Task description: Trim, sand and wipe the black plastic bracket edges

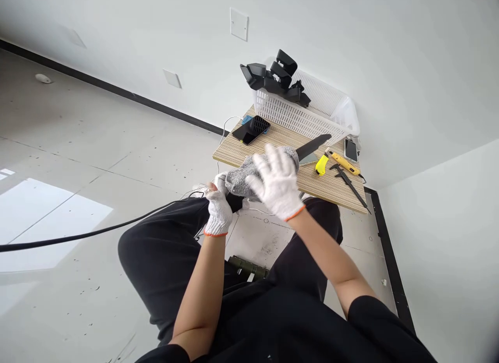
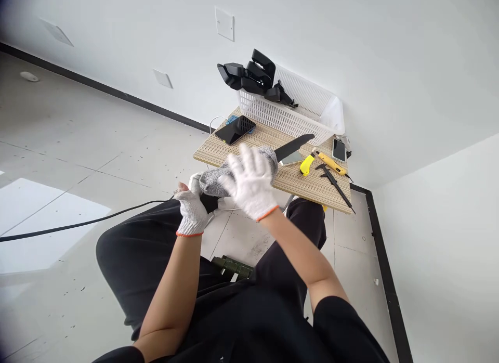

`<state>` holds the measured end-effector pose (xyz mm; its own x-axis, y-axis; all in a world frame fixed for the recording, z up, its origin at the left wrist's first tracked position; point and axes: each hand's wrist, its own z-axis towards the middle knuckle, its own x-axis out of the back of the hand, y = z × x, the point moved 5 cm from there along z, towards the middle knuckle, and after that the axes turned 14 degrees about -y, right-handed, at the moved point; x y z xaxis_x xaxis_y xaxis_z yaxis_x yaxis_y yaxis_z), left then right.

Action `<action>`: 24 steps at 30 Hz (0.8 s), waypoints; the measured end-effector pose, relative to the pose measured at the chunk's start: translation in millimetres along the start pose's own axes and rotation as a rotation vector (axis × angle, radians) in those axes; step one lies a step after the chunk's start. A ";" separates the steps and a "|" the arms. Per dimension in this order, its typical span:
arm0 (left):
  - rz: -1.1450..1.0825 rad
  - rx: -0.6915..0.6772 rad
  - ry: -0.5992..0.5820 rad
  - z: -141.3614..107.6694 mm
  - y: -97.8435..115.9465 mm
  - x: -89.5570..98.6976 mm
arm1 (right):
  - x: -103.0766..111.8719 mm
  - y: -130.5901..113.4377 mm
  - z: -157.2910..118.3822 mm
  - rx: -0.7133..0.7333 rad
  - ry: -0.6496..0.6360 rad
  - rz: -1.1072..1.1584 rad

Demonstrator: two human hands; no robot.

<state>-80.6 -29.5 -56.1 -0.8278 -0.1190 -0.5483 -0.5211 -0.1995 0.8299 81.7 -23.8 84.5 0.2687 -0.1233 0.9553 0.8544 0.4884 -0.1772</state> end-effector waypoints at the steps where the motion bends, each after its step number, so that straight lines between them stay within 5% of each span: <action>1: 0.040 -0.023 0.062 -2.0 2.5 0.0 | -15.6 -15.5 -8.2 0.067 -0.031 -0.011; 5: 0.100 -0.054 0.190 -11.2 18.7 -3.7 | -53.0 -34.5 -27.2 0.213 -0.101 -0.047; 8: 0.119 0.010 0.087 -15.7 31.8 -12.8 | -48.7 -3.6 -23.4 0.205 -0.079 -0.037; 13: 0.086 0.060 -0.146 -18.3 36.6 -32.3 | -35.1 36.9 -25.0 -0.034 0.064 -0.009; 20: 0.199 -0.042 0.022 -10.7 39.7 -5.7 | -62.8 -19.2 -39.1 0.257 -0.117 0.002; 24: 0.169 -0.010 -0.029 -12.9 43.8 -4.4 | -49.6 8.1 -22.3 -0.021 0.017 0.041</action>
<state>-97.1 -50.3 -18.6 -0.9091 -0.1239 -0.3977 -0.3719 -0.1886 0.9089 85.2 -33.0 30.3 0.3113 -0.1186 0.9429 0.8515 0.4754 -0.2213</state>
